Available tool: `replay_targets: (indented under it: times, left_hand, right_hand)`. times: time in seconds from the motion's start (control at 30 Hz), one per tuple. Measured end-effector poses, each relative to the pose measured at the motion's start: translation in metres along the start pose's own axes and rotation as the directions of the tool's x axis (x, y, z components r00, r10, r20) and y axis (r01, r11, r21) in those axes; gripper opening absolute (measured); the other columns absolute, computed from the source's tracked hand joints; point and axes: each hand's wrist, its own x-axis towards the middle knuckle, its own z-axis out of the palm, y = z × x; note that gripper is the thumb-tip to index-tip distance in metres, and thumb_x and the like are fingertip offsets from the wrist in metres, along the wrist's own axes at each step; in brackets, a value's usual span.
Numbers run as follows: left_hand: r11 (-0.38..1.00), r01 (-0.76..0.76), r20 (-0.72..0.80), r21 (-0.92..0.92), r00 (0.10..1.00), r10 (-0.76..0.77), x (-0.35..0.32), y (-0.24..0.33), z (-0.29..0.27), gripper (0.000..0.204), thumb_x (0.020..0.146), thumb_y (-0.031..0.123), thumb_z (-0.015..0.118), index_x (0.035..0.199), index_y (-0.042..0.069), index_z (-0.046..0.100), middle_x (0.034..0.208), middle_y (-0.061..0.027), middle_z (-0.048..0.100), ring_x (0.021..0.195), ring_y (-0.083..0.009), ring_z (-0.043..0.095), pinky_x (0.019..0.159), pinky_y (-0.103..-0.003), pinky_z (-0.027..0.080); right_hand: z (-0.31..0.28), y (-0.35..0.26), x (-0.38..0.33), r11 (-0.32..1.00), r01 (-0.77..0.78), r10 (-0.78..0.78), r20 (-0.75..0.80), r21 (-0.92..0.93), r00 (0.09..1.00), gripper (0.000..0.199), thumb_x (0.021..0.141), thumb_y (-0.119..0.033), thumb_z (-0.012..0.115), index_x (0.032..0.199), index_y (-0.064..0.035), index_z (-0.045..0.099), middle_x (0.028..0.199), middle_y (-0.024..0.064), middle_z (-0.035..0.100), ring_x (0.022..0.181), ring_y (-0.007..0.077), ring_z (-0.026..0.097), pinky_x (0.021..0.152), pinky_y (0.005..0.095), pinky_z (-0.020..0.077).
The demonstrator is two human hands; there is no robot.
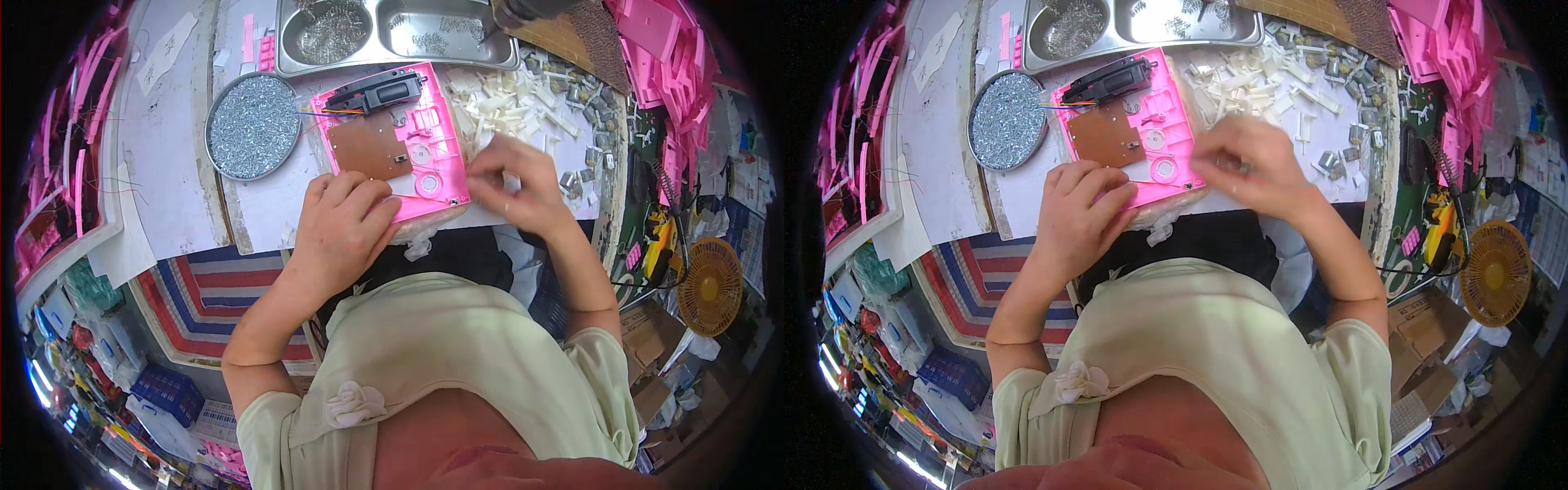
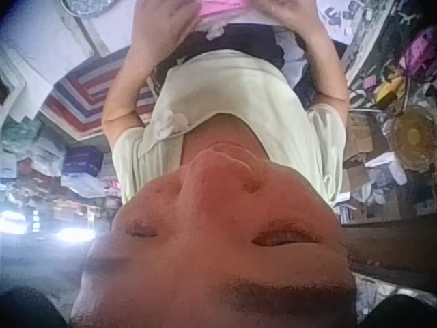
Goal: Assembling internal electronic components and soldering wires into a pink plastic housing.
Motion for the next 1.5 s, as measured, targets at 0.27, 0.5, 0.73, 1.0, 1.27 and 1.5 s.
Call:
replay_targets:
  times: [0.27, 0.5, 0.73, 1.0, 1.27, 1.5]
  left_hand:
    - [0.998, -0.052, 0.072, 0.025, 0.996, 0.05, -0.002, 0.01, -0.007, 0.019, 0.078, 0.01, 0.076, 0.094, 0.008, 0.066, 0.107, -0.0055, 0.065, 0.089, -0.0251, 0.063, 0.076, -0.038, 0.049]
    - [0.993, -0.104, 0.106, 0.048, 0.989, 0.098, -0.008, 0.008, -0.004, 0.014, 0.074, 0.011, 0.065, 0.086, 0.007, 0.06, 0.09, -0.0049, 0.057, 0.086, -0.022, 0.059, 0.077, -0.036, 0.047]
    - [0.998, 0.021, 0.09, -0.065, 0.996, -0.015, -0.005, 0.008, 0.005, 0.027, 0.076, 0.013, 0.078, 0.099, 0.011, 0.063, 0.093, -0.004, 0.061, 0.084, -0.0242, 0.061, 0.078, -0.04, 0.044]
    - [0.965, -0.209, 0.007, -0.16, 0.977, 0.213, -0.007, 0.02, 0.022, 0.033, 0.076, 0.018, 0.078, 0.106, 0.009, 0.07, 0.1, -0.0053, 0.062, 0.093, -0.0244, 0.06, 0.078, -0.04, 0.044]
    - [0.976, 0.177, -0.303, -0.125, 0.93, -0.208, -0.045, 0.0, 0.017, 0.019, 0.074, 0.005, 0.081, 0.086, 0.008, 0.066, 0.077, -0.006, 0.058, 0.063, -0.0249, 0.057, 0.055, -0.038, 0.044]
    - [0.973, 0.198, 0.037, -0.12, 0.98, -0.195, -0.079, 0.019, 0.031, 0.014, 0.086, 0.019, 0.072, 0.082, 0.01, 0.062, 0.074, -0.0073, 0.054, 0.064, -0.0276, 0.06, 0.057, -0.041, 0.048]
  right_hand:
    - [0.003, -0.008, 0.009, 0.997, -0.082, 0.081, 0.233, -0.005, 0.969, 0.01, 0.084, -0.008, 0.073, 0.088, -0.0034, 0.064, 0.077, 0.0095, 0.062, 0.067, 0.0215, 0.061, 0.06, 0.033, 0.0481]
    - [-0.005, -0.008, 0.023, 0.971, -0.236, 0.212, 0.327, 0.036, 0.921, 0.009, 0.083, -0.009, 0.069, 0.087, -0.0036, 0.064, 0.071, 0.0086, 0.062, 0.064, 0.0195, 0.062, 0.061, 0.0327, 0.0493]
    - [-0.002, 0.002, 0.028, 0.99, -0.124, 0.138, 0.295, -0.064, 0.946, 0.01, 0.083, -0.007, 0.072, 0.084, -0.0041, 0.063, 0.073, 0.0076, 0.059, 0.062, 0.0175, 0.059, 0.058, 0.0306, 0.0475]
    - [0.016, -0.024, 0.0, 0.933, 0.307, -0.356, 0.371, 0.186, 0.858, 0.031, 0.082, -0.023, 0.078, 0.11, -0.0105, 0.071, 0.094, 0.0078, 0.065, 0.088, 0.0307, 0.064, 0.073, 0.0401, 0.053]
    - [0.061, -0.023, 0.005, 0.86, 0.346, -0.302, 0.173, -0.375, 0.938, 0.053, 0.076, -0.032, 0.081, 0.123, -0.0119, 0.069, 0.112, 0.0087, 0.062, 0.096, 0.0306, 0.055, 0.082, 0.0434, 0.0479]
    - [0.102, -0.027, 0.0, 0.846, 0.389, -0.356, 0.157, -0.364, 0.921, 0.038, 0.072, -0.02, 0.082, 0.106, -0.0093, 0.07, 0.094, 0.0042, 0.064, 0.087, 0.0251, 0.059, 0.08, 0.041, 0.0451]
